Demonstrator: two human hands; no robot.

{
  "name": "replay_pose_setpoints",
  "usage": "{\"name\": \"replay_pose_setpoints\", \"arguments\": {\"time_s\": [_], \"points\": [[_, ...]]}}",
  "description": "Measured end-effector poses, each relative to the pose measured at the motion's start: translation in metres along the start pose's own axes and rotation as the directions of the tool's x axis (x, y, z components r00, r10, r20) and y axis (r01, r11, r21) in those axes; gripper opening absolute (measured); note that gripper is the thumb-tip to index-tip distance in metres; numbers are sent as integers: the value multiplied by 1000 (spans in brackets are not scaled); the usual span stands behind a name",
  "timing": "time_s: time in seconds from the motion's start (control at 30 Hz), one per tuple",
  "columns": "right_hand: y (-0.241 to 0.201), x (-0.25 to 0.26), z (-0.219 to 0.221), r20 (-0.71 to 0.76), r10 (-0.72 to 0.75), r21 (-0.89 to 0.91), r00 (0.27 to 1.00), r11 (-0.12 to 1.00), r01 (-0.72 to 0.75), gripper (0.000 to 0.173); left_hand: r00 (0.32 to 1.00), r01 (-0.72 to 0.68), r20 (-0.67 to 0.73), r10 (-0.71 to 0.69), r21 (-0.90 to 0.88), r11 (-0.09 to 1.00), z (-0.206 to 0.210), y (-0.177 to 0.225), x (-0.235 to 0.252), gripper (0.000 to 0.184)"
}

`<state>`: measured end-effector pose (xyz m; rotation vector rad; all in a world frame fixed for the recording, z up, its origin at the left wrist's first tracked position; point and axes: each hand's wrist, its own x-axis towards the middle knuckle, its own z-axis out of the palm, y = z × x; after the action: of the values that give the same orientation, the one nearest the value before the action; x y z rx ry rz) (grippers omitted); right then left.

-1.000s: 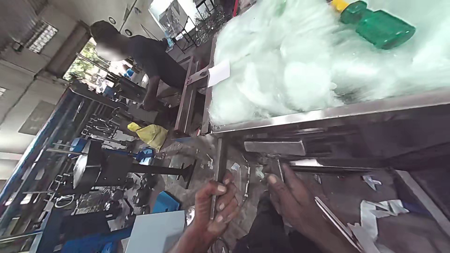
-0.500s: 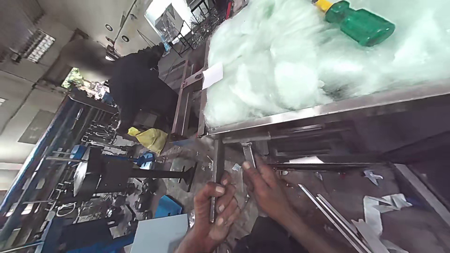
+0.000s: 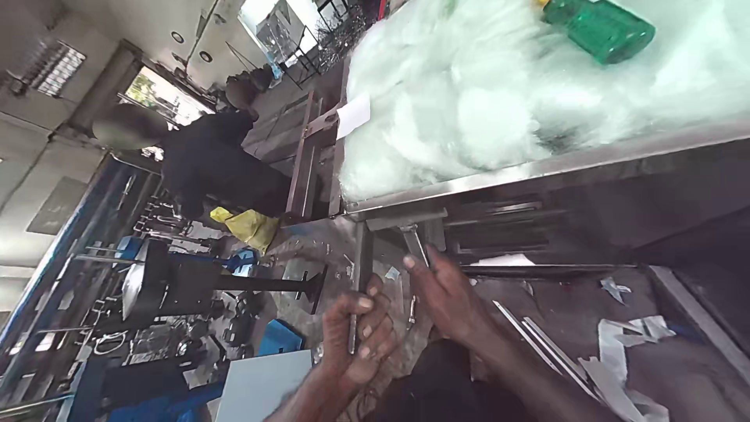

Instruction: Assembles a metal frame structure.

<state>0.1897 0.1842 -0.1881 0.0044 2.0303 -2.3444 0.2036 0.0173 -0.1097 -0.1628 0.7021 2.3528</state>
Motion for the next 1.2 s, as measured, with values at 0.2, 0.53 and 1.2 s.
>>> {"name": "replay_pose_setpoints", "arguments": {"time_s": [0.2,0.53,1.2], "points": [[25,-17,-4,-156,83,174,984,983,-56,44,1000,21,18,-21,5,1000,-19,-6,7,8],[11,-32,-17,-581,-187,392,792,788,474,36,998,63,14,-63,-20,998,-31,-4,3,9],[29,-11,16,-223,10,95,975,995,11,42,999,34,-6,-34,4,999,-27,-6,1,9]]}}
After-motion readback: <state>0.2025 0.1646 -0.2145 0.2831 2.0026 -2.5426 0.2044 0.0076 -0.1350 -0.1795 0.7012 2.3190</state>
